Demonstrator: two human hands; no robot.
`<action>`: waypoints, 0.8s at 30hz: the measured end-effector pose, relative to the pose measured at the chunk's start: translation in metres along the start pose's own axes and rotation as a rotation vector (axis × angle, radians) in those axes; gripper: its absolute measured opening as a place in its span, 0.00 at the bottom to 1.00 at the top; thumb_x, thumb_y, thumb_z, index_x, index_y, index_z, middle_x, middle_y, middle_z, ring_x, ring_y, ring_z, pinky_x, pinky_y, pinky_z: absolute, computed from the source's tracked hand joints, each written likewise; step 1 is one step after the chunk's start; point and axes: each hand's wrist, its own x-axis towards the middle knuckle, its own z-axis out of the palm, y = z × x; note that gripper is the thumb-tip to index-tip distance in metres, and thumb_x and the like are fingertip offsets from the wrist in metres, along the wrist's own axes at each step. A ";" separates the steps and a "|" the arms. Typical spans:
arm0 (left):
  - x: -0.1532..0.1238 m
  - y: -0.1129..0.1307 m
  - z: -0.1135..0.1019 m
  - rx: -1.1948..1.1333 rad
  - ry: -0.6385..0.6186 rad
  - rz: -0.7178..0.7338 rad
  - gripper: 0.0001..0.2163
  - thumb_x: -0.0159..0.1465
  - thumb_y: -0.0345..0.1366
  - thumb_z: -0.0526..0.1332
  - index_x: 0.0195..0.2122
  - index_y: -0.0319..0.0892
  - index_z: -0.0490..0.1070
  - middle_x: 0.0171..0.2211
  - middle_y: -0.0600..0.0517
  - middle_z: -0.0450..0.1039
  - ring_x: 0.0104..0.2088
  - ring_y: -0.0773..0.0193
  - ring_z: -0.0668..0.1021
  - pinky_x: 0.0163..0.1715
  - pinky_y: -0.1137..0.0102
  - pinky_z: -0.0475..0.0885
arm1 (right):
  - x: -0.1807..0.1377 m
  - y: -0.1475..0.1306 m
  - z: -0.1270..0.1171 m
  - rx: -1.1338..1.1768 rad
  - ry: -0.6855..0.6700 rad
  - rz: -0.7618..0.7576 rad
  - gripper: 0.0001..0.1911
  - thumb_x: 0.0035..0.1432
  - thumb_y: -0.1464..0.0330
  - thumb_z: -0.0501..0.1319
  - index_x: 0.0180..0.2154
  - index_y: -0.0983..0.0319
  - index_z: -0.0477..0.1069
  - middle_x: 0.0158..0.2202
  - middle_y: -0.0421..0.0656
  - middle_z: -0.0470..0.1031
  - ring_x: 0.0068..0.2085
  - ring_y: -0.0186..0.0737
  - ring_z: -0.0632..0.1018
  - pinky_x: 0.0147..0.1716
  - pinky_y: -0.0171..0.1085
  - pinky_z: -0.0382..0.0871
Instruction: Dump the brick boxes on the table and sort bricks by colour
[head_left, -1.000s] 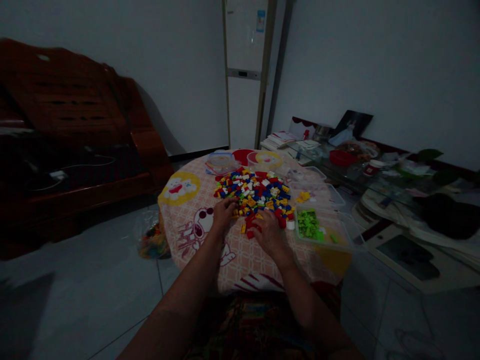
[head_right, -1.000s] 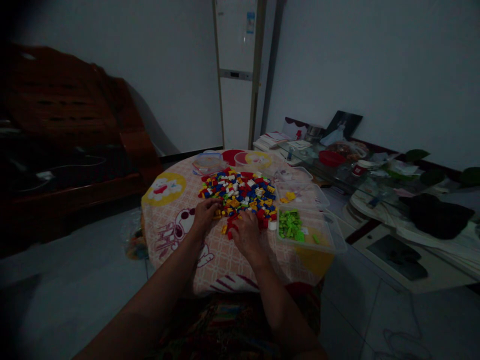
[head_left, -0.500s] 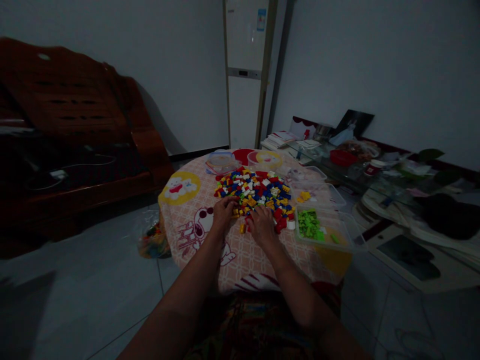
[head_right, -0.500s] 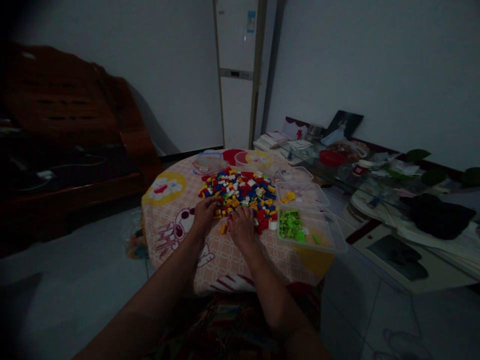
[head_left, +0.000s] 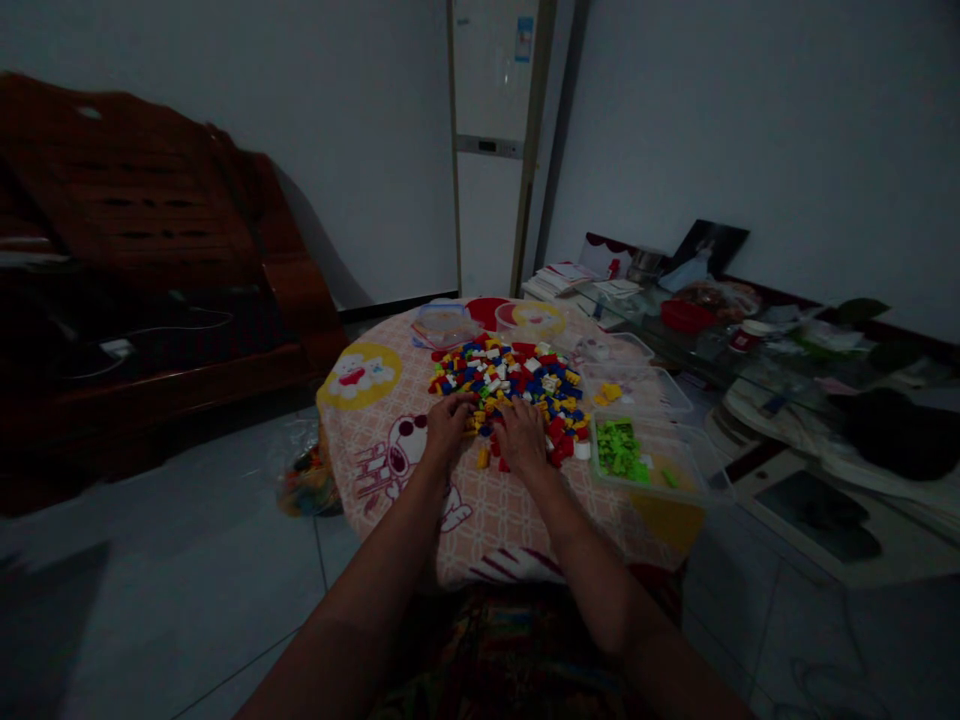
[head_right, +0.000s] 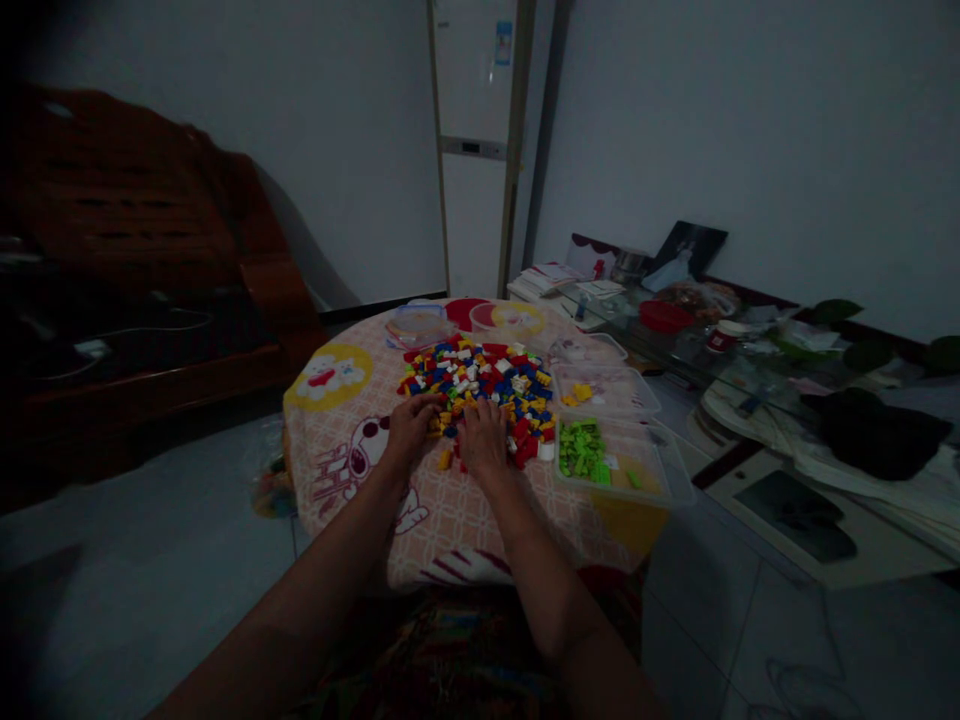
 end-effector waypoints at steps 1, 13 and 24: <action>0.000 0.001 0.000 0.001 -0.003 0.001 0.14 0.56 0.36 0.61 0.40 0.41 0.83 0.35 0.48 0.83 0.35 0.58 0.82 0.37 0.67 0.76 | 0.003 0.000 0.000 -0.012 -0.013 0.018 0.20 0.70 0.68 0.59 0.61 0.63 0.73 0.67 0.58 0.70 0.67 0.56 0.69 0.70 0.59 0.53; 0.000 -0.004 0.000 0.036 0.027 0.015 0.15 0.57 0.37 0.61 0.42 0.42 0.84 0.39 0.47 0.84 0.39 0.54 0.82 0.43 0.63 0.77 | -0.005 -0.001 0.000 0.099 -0.071 -0.211 0.16 0.70 0.74 0.55 0.51 0.59 0.79 0.54 0.49 0.81 0.59 0.47 0.75 0.71 0.55 0.52; 0.000 -0.007 0.002 -0.011 0.032 -0.051 0.16 0.57 0.35 0.60 0.42 0.41 0.84 0.36 0.49 0.82 0.34 0.58 0.81 0.34 0.68 0.75 | -0.006 0.019 0.010 0.008 0.066 0.013 0.14 0.70 0.71 0.55 0.41 0.63 0.80 0.52 0.55 0.80 0.59 0.53 0.72 0.69 0.56 0.53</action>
